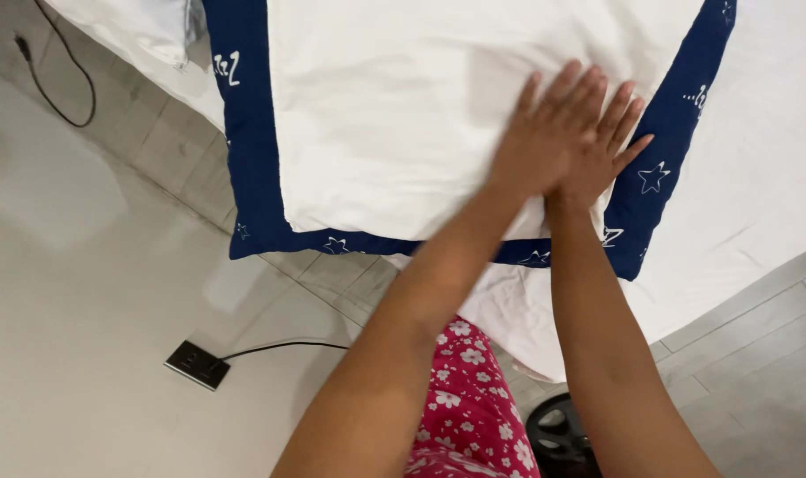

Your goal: The person folds a white towel on a bed with a blue star-patterned pillow. They smooth the towel, fold it in half multiple times, and press it flat to create a neat rectangular shape.

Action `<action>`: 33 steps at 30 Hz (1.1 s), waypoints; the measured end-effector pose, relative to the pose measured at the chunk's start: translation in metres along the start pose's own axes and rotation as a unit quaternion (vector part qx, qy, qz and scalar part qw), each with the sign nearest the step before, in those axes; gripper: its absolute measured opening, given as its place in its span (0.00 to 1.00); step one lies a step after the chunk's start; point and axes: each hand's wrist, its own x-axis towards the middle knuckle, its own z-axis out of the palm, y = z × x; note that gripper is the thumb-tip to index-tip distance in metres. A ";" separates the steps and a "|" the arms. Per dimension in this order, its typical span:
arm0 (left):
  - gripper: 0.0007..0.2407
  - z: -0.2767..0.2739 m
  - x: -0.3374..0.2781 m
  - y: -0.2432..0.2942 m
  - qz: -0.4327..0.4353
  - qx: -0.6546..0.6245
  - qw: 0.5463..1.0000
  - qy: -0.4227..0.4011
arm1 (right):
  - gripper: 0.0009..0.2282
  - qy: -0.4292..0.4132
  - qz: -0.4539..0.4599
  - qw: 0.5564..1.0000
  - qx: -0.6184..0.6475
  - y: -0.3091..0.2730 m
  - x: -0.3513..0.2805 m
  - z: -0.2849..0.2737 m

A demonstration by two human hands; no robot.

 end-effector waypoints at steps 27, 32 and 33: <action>0.24 -0.075 -0.036 -0.221 -0.343 0.061 0.932 0.101 | 0.26 0.075 -0.180 0.979 0.055 -0.029 0.135 -0.019; 0.23 -0.021 0.041 -0.141 -0.296 0.092 0.930 0.198 | 0.24 0.079 -0.077 0.992 0.066 -0.024 0.121 -0.028; 0.23 -0.027 0.056 -0.102 -0.297 0.092 0.929 0.199 | 0.24 0.079 -0.079 0.992 0.066 -0.024 0.124 -0.028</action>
